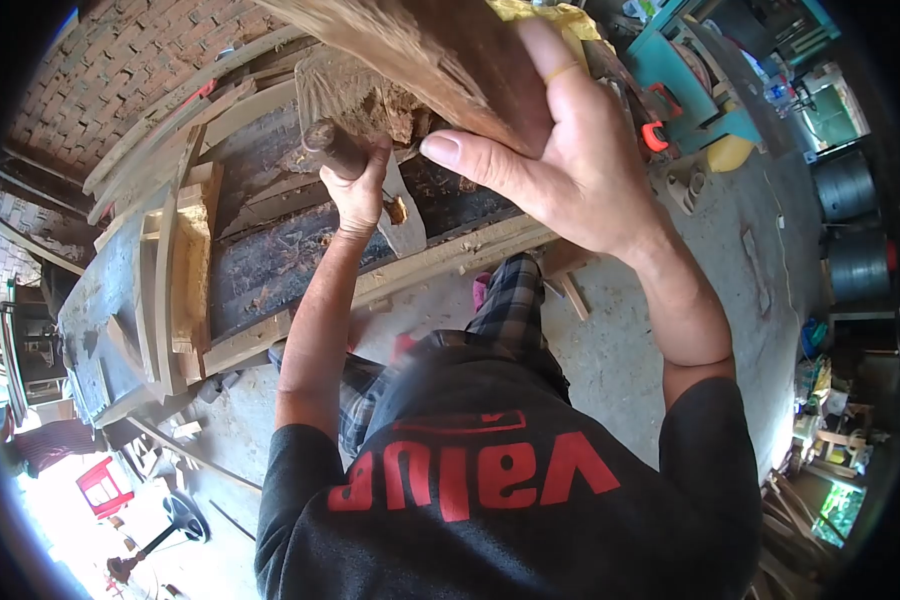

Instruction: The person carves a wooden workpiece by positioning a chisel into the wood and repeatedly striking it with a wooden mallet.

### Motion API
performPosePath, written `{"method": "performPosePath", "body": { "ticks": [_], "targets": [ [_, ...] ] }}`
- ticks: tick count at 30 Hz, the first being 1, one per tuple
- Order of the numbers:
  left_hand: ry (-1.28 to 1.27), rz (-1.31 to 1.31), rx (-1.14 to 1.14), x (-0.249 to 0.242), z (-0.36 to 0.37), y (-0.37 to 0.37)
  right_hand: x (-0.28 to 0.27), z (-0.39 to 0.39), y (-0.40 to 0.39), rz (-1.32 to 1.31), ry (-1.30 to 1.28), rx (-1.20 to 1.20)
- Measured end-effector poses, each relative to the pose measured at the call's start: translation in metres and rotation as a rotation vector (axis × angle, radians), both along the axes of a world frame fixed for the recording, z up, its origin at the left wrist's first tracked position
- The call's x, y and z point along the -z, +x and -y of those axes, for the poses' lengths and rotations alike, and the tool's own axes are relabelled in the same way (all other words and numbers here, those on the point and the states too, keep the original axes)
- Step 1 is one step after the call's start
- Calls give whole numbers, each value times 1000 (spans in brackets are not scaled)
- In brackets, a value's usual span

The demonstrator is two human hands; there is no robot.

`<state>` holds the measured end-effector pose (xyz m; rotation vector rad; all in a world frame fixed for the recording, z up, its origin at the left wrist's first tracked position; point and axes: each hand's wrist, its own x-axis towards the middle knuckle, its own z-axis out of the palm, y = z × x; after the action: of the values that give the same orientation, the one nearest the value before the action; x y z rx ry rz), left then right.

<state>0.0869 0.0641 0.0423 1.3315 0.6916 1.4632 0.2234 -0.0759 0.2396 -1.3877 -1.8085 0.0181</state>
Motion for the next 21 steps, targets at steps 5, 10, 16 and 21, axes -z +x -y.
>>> {"method": "performPosePath", "body": {
  "ticks": [5,10,16,21],
  "targets": [
    [255,-107,-4,12,-5,7,30,-1,7,184,-232,-57],
    [-245,33,136,7,-34,-3,29,12,17,123,-518,79],
    [-197,39,62,-6,-10,0,52,22,25,-42,-404,60],
    [-58,-8,84,3,-7,5,44,23,23,-53,-349,52]
  ]
}}
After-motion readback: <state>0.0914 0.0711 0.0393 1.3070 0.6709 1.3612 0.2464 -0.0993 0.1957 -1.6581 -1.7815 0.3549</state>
